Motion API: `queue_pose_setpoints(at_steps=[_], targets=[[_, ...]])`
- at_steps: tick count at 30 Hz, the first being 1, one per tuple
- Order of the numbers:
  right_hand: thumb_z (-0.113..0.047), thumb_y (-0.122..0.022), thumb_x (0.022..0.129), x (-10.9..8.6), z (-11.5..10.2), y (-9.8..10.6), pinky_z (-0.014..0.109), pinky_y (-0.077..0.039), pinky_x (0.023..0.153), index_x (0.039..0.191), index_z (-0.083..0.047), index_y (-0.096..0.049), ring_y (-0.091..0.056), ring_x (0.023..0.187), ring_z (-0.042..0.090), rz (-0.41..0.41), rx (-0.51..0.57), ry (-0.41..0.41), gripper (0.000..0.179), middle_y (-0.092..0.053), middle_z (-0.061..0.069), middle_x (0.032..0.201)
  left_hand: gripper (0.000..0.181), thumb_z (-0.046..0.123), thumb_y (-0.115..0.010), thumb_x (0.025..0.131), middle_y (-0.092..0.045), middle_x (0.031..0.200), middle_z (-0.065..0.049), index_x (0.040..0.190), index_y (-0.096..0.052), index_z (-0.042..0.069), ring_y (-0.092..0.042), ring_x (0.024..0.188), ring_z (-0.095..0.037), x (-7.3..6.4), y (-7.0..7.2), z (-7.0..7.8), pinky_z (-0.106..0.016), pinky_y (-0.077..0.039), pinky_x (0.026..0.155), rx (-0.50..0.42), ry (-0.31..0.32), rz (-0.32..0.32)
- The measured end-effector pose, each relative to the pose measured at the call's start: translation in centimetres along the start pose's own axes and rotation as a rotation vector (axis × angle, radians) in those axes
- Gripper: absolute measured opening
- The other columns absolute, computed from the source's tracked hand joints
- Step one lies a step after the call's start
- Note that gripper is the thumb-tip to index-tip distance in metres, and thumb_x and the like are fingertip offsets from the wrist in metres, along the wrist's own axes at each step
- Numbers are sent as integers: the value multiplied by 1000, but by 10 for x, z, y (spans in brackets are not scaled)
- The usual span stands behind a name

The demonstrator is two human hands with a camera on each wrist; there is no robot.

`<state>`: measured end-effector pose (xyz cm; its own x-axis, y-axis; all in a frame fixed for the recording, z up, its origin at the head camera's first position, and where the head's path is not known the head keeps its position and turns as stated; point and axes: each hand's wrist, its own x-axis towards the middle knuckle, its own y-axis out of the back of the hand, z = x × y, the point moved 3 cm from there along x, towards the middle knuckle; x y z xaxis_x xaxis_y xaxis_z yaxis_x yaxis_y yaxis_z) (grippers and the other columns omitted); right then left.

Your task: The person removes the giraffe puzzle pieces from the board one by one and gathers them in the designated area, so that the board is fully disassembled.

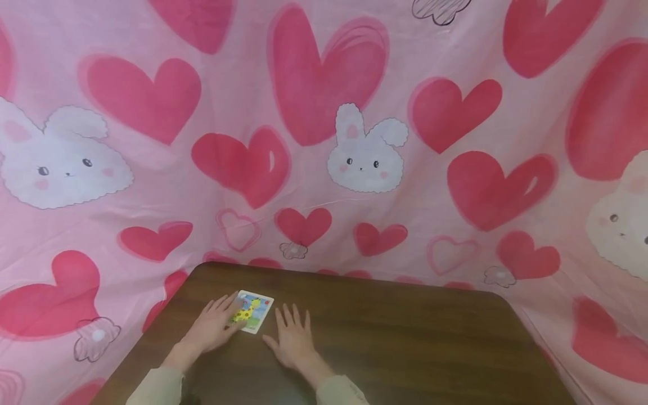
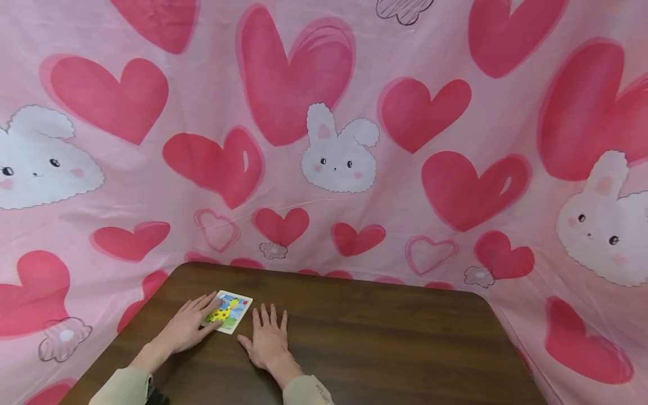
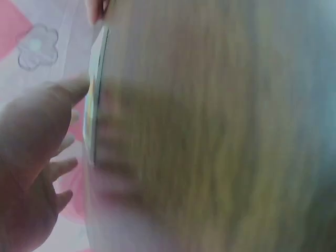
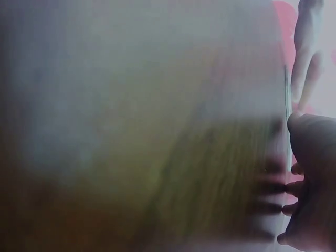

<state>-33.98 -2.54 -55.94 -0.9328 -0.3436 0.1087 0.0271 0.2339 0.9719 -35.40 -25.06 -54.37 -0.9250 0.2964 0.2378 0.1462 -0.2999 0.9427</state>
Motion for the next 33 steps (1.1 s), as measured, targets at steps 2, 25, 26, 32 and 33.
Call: queue_pose_setpoints(at_steps=[2,25,26,32,33], targets=[[-65,-53,109,1,0,2,64,-31,135,169,-16,-45,-38,166,33,2,17,1,78,-45,9,176,71,48,-76,100,-55,164,-27,154,-62,4,-50,153,-54,-1,-2,-5,-77,-35,125,-21,11,-22],[-61,-60,107,-3,23,13,71,-27,134,169,-13,-43,-35,168,37,-44,151,56,80,-41,10,178,78,57,-74,100,-56,165,-23,155,-61,4,-48,155,-53,-14,-5,27,-81,-31,125,-24,32,-45],[-60,-60,107,-3,23,15,71,-27,134,169,-14,-43,-35,168,37,-49,151,62,80,-41,10,178,78,57,-73,100,-56,165,-22,156,-60,4,-47,156,-53,-13,-6,27,-81,-31,125,-21,38,-58],[-63,-60,106,-1,24,15,69,-28,135,167,-17,-48,-35,168,34,-65,96,69,78,-42,5,178,77,56,-71,102,-53,168,-22,156,-60,3,-45,158,-52,-12,-11,35,-80,-31,126,-20,58,-80],[-64,-60,106,-1,26,14,68,-28,135,167,-17,-48,-35,168,33,-67,89,68,78,-42,4,178,77,57,-70,103,-52,168,-22,156,-59,3,-45,158,-51,-13,-11,37,-80,-30,126,-20,57,-81]])
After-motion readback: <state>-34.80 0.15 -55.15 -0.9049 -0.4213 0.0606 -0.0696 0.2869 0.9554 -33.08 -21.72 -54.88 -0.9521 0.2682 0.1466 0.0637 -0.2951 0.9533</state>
